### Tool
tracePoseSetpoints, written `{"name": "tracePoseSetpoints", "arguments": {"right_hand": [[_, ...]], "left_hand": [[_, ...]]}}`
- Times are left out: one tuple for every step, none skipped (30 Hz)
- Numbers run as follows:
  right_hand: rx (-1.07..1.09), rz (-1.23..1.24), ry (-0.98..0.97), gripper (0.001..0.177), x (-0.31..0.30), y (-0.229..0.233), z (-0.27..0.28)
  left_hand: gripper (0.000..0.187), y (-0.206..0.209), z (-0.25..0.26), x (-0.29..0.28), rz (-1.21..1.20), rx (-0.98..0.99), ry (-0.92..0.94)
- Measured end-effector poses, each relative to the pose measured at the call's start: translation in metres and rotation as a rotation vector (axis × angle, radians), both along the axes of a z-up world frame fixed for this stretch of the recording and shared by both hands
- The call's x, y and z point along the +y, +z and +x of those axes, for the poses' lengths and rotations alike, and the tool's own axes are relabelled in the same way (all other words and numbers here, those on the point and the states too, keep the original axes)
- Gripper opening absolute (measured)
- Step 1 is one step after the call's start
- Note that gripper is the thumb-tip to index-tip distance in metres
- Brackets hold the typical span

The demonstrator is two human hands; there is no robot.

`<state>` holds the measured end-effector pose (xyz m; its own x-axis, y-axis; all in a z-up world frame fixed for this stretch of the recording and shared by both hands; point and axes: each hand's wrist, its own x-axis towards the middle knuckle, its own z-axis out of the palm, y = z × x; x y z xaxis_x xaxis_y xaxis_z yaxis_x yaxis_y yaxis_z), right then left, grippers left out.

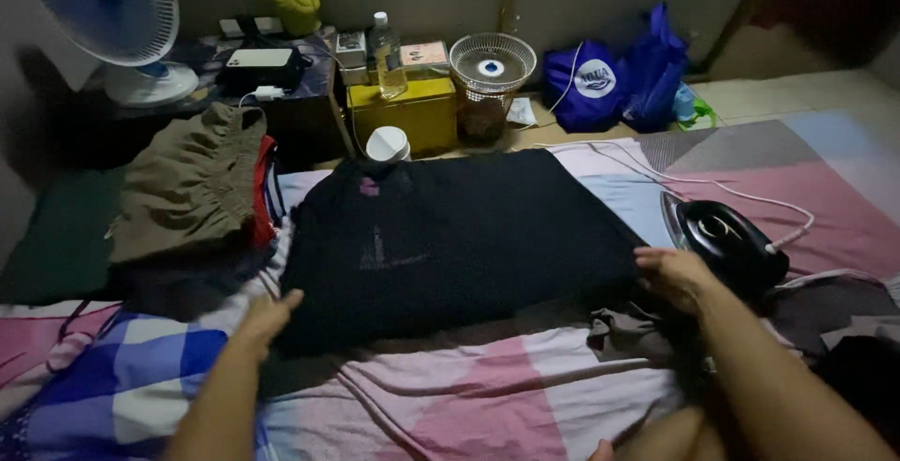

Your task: The person is ironing a black t-shirt while sitting on a bed.

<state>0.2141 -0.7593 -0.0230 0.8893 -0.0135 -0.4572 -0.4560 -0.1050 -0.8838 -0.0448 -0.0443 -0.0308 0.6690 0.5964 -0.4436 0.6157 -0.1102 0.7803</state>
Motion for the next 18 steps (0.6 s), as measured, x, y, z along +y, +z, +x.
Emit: {"name": "tracePoseSetpoints", "arguments": {"right_hand": [[0.051,-0.004,-0.012,0.037,-0.001,-0.008,-0.011],[0.050,-0.004,-0.010,0.037,0.004,-0.004,-0.016],[0.070,-0.001,-0.048,0.041,0.008,-0.001,-0.021],[0.088,0.005,-0.086,0.046,0.014,0.003,-0.025],[0.086,0.007,-0.083,0.046,0.014,0.001,-0.022],[0.052,0.039,-0.106,0.045,0.014,0.001,-0.018],[0.018,0.071,-0.129,0.045,0.013,0.000,-0.013],[0.015,0.074,-0.126,0.045,0.016,0.017,-0.013],[-0.022,0.100,-0.143,0.040,0.019,0.033,-0.013],[-0.054,0.122,-0.162,0.035,0.019,0.048,-0.015],[-0.052,0.122,-0.162,0.035,0.009,0.043,-0.008],[-0.058,0.155,-0.149,0.024,-0.003,0.038,-0.003],[-0.064,0.189,-0.137,0.015,-0.014,0.033,0.003],[-0.062,0.184,-0.137,0.015,-0.020,0.035,-0.001],[-0.035,0.141,-0.086,0.011,-0.025,0.037,-0.005],[-0.008,0.099,-0.036,0.011,-0.030,0.039,-0.008],[-0.005,0.096,-0.036,0.011,-0.032,0.039,-0.013],[0.049,-0.049,0.051,0.015,-0.032,0.039,-0.017]], "left_hand": [[0.079,0.000,-0.014,-0.018,-0.151,0.161,0.076],[0.079,-0.012,-0.018,-0.019,-0.151,0.160,0.079],[0.074,-0.024,-0.023,-0.021,-0.173,0.141,-0.035],[0.071,-0.035,-0.027,-0.021,-0.191,0.120,-0.150],[0.071,-0.034,-0.026,-0.014,-0.189,0.118,-0.148],[0.071,-0.032,-0.026,-0.007,-0.105,0.063,-0.168],[0.072,-0.030,-0.025,0.001,-0.022,0.009,-0.190],[0.072,-0.019,-0.024,0.005,-0.018,0.007,-0.186],[0.069,-0.007,-0.022,0.009,0.144,-0.087,-0.141],[0.066,0.002,-0.022,0.012,0.302,-0.175,-0.097],[0.066,-0.006,-0.020,0.026,0.302,-0.173,-0.097],[0.066,-0.015,-0.019,0.039,0.301,-0.235,-0.118],[0.067,-0.025,-0.018,0.052,0.300,-0.297,-0.139],[0.067,0.009,-0.032,0.029,0.296,-0.294,-0.139],[0.059,0.043,-0.046,0.006,0.082,-0.082,-0.091],[0.054,0.079,-0.059,-0.016,-0.132,0.130,-0.045],[0.054,0.048,-0.065,0.000,-0.135,0.133,-0.046],[0.055,0.018,-0.072,0.016,-0.218,0.138,-0.117]]}}
